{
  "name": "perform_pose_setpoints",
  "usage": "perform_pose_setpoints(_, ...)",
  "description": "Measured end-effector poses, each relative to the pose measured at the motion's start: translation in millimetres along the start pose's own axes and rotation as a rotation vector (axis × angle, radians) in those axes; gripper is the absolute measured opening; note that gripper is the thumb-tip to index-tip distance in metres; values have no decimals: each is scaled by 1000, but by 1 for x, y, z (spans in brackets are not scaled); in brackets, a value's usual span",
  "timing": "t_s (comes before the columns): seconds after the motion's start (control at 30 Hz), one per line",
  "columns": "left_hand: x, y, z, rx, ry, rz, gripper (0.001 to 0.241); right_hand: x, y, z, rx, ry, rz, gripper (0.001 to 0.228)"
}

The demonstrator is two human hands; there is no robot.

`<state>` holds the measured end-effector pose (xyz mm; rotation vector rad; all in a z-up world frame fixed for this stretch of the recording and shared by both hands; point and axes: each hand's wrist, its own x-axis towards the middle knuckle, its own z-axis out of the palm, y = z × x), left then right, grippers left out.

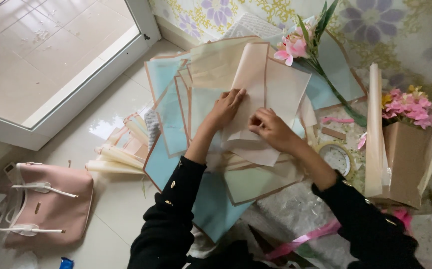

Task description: Wrapping a flower bouquet with decorative paper and securing it with tape

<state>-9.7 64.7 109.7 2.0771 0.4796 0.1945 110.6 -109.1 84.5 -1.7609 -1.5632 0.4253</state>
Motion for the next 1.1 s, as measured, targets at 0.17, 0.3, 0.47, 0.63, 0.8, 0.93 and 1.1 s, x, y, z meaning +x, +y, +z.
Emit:
perform_pose_setpoints(0.17, -18, 33, 5, 90, 1, 115, 58, -55, -64, -78, 416, 56, 34, 12)
perform_pose_setpoints(0.3, -37, 74, 22, 115, -4, 328, 52, -78, -67, -96, 540, 238, 48, 24)
perform_pose_setpoints(0.47, -46, 91, 59, 149, -38, 375, 52, -105, -48, -91, 669, 403, 41, 15)
perform_pose_setpoints(0.63, -52, 100, 85, 152, -124, 422, 53, -134, -8, -88, 694, 583, 132, 18)
perform_pose_setpoints(0.8, -60, 93, 112, 199, -156, 420, 54, -165, -14, -86, 679, 649, 261, 23)
perform_pose_setpoints(0.93, -65, 82, 99, 213, -154, 409, 65, -192, -56, -83, 685, 637, 328, 49)
perform_pose_setpoints(1.1, -50, 26, 92, 584, -7, 147, 93, -234, -37, -58, 364, 276, 520, 23)
